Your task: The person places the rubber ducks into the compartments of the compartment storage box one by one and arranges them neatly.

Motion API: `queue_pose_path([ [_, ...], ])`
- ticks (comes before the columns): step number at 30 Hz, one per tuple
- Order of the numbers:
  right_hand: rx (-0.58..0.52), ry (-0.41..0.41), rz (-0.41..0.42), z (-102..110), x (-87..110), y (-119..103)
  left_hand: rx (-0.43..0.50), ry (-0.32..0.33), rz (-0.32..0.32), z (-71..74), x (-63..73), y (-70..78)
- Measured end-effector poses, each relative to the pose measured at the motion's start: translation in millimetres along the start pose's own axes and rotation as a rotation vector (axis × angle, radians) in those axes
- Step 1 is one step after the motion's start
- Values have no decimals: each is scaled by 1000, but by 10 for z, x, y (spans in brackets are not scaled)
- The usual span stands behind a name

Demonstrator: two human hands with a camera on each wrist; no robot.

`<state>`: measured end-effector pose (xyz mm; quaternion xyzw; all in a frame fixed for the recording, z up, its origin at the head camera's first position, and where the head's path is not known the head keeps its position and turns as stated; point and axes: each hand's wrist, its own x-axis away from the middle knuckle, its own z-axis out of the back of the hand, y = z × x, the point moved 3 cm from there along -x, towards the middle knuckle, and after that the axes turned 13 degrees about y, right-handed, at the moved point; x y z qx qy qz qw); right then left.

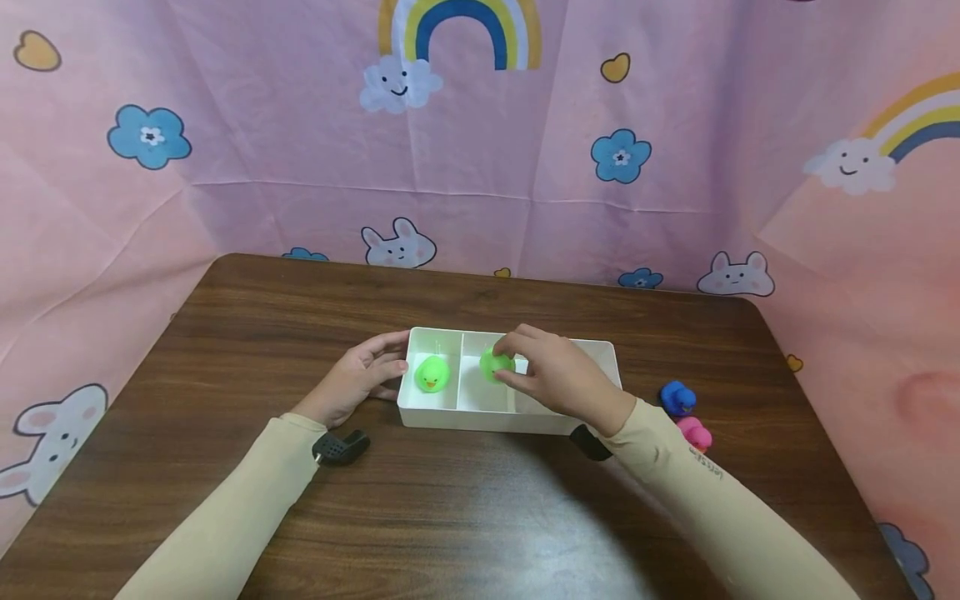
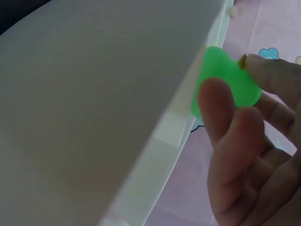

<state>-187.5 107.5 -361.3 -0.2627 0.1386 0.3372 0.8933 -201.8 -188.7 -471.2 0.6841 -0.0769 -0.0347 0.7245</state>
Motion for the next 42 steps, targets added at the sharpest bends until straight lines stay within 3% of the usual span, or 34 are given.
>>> queue_pose_path([
  [13, 116, -77, 19, -201, -89, -84, 4, 3, 2, -11, 8, 36],
  [20, 105, -104, -29, -283, -121, -31, 17, -1, 7, -14, 19, 48],
  [42, 114, -131, -28, -416, -112, 25, 8, 3, 24, -14, -1, 26],
])
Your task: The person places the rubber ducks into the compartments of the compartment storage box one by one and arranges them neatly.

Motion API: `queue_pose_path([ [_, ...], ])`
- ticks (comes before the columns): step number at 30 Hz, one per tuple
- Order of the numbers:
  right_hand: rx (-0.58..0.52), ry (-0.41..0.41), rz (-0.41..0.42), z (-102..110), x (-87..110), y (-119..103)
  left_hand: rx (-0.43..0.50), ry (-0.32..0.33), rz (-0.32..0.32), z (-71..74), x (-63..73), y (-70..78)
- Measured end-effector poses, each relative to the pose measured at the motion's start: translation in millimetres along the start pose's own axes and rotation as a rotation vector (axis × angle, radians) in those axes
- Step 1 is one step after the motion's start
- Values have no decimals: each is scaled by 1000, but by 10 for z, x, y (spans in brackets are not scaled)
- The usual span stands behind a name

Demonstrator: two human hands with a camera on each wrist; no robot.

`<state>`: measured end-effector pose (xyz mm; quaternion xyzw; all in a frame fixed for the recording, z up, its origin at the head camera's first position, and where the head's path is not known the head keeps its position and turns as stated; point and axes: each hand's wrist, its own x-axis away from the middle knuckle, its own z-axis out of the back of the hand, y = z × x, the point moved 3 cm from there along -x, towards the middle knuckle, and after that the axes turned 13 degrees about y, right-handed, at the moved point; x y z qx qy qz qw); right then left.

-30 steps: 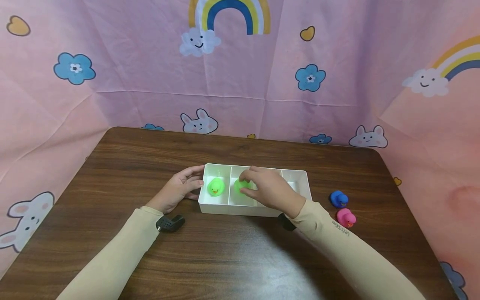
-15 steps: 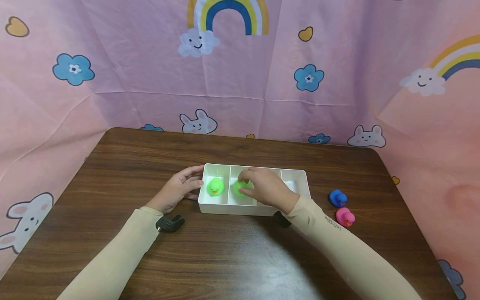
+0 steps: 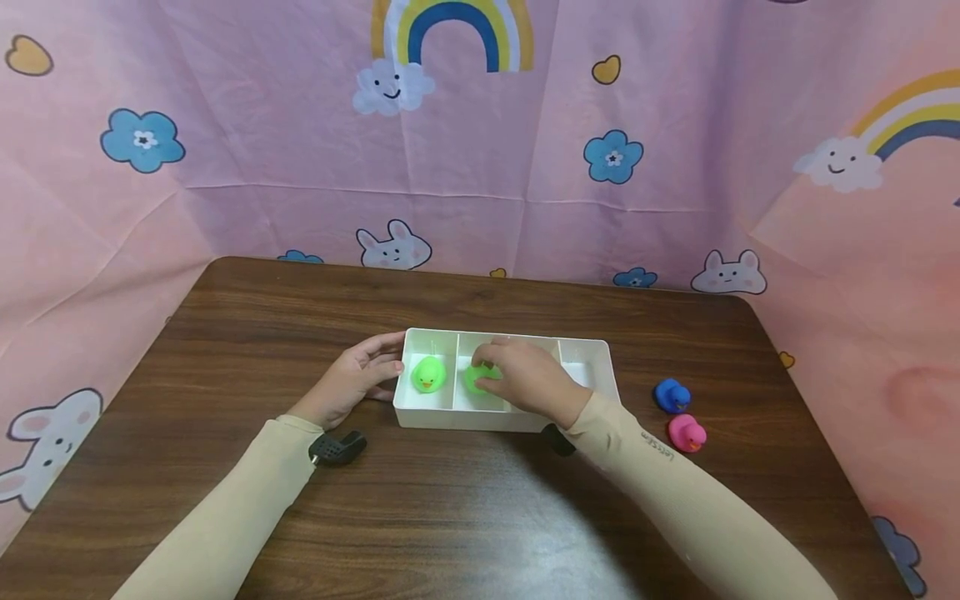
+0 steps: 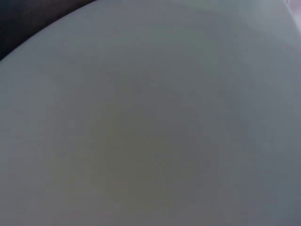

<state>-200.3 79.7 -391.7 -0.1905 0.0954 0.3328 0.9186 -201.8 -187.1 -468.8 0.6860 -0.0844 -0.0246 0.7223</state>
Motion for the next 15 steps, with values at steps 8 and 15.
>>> queue_pose_path([
  [8, -6, -29, -26, -34, -10, -13, -3, -5, -1, 2, 5, -14],
  [15, 4, -35, -44, -27, -18, -16, 1, 0, -9, 2, -8, -8],
])
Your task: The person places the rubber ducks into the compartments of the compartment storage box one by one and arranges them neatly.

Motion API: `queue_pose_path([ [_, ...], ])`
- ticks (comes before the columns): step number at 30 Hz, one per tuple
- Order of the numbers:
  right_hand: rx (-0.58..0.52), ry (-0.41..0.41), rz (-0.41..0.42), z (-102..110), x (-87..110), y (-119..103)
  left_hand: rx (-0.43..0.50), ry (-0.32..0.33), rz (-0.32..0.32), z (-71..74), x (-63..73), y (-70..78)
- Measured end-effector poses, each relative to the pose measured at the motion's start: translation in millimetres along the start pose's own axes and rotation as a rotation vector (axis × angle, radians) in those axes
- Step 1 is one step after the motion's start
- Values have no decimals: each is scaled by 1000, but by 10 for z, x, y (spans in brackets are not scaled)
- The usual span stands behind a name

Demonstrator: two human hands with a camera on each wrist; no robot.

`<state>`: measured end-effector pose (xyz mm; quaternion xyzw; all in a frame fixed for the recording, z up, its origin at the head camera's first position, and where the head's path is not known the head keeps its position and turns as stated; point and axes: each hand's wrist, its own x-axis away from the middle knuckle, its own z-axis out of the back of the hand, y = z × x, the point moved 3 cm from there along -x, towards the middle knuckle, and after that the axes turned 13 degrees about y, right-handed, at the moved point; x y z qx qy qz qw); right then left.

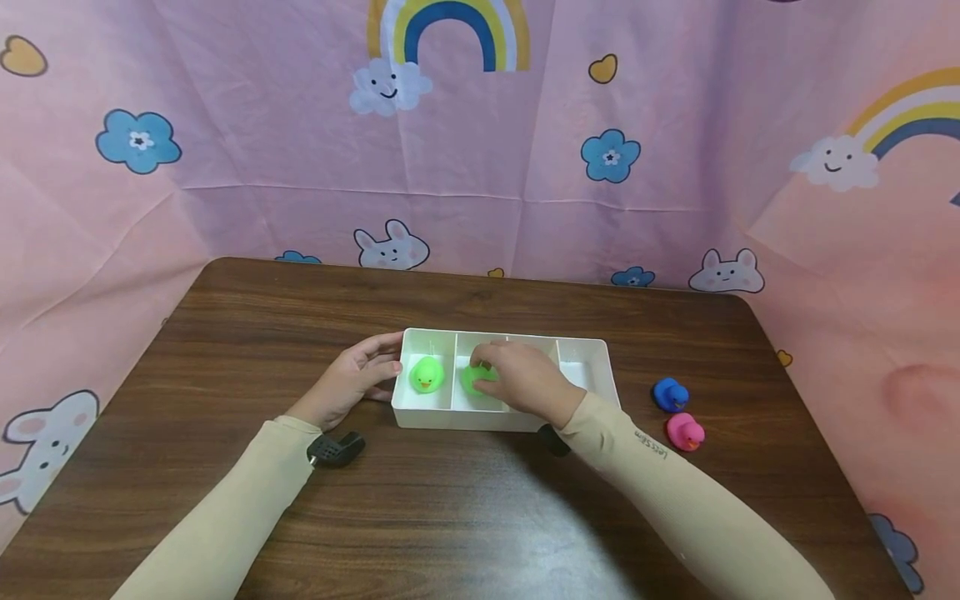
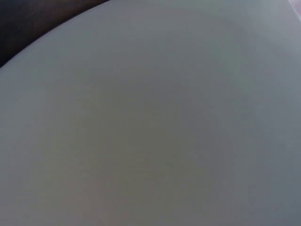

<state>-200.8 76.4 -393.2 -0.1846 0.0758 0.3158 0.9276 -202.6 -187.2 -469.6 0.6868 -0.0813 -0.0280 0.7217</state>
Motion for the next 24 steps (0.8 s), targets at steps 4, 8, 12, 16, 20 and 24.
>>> queue_pose_path([
  [4, 7, -3, 10, 15, -5, 5, -3, 1, 1, 6, -3, -2],
  [8, 13, -2, 1, 87, 9, 18, -7, -3, -6, 15, -3, -2],
  [12, -7, 25, 4, 277, 60, 24, -17, -1, -10, 28, 6, 1],
  [16, -16, 83, 25, 546, 167, 94, -20, 2, -10, 29, 9, 3],
  [20, -1, 115, 11, 776, 347, 329, -16, -4, -6, 14, 2, -6],
  [24, 30, 105, -82, 957, 582, 696, -16, -3, -1, 6, 4, -20],
])
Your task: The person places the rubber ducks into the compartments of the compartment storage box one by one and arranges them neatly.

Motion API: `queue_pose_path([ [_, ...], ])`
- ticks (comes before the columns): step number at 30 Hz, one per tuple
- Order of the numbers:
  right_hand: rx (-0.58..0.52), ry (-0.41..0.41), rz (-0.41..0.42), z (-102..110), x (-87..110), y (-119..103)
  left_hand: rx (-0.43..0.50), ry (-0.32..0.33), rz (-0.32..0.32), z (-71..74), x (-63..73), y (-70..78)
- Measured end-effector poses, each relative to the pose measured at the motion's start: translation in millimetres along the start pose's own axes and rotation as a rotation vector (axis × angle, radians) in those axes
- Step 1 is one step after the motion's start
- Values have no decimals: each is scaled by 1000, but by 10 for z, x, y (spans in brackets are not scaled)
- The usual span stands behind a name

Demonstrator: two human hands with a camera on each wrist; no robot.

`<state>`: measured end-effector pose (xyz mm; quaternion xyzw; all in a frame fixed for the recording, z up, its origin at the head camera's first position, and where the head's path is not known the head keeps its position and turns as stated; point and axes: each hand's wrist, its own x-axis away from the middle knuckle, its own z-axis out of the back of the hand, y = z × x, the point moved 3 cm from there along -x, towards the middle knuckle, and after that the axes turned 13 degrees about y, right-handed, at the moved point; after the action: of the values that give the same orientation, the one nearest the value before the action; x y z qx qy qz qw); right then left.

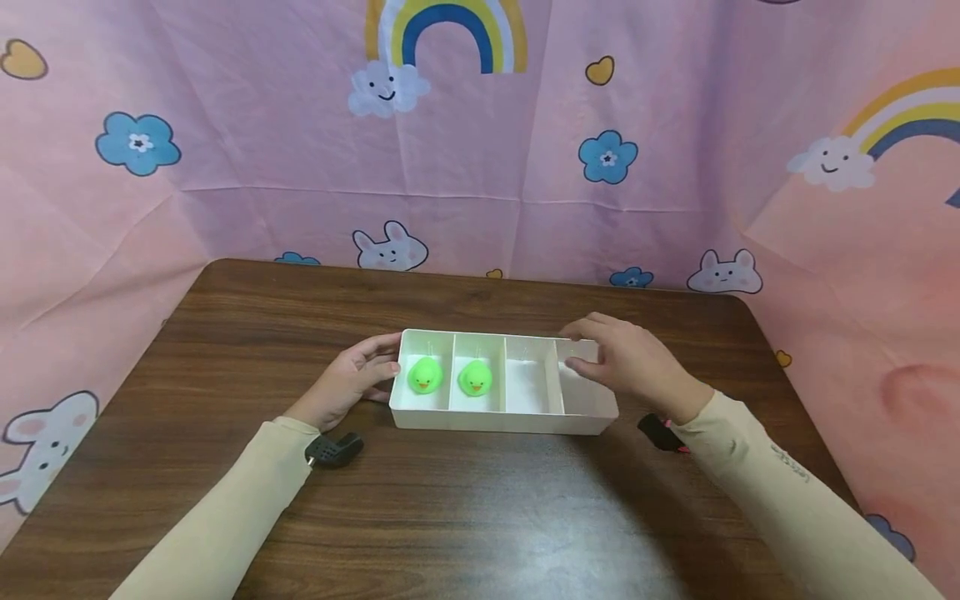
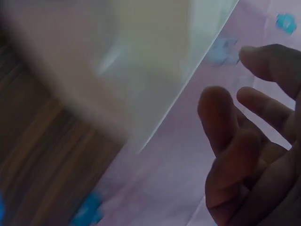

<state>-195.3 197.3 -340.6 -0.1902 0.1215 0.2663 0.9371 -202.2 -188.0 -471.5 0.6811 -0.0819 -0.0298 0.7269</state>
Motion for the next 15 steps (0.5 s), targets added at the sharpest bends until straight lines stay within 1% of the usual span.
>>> queue_pose_path([
  [2, -9, -29, -93, 82, 124, 221, -5, 5, 0, 3, 5, -2],
  [5, -6, -61, -182, 190, 328, 539, -7, 5, -3, 3, 15, 6],
  [7, 1, -77, -216, 250, 469, 721, -8, 5, -7, 2, 21, 17],
  [10, 28, -99, -221, 306, 653, 936, -10, 5, -10, -6, 31, 40],
  [12, 24, -124, -245, 318, 764, 1040, -15, 8, -7, -12, 37, 54],
  [13, 20, -139, -267, 323, 813, 1077, -17, 8, -5, -15, 40, 61],
  [15, 22, -158, -284, 325, 885, 1130, -24, 9, -7, -16, 32, 65],
])
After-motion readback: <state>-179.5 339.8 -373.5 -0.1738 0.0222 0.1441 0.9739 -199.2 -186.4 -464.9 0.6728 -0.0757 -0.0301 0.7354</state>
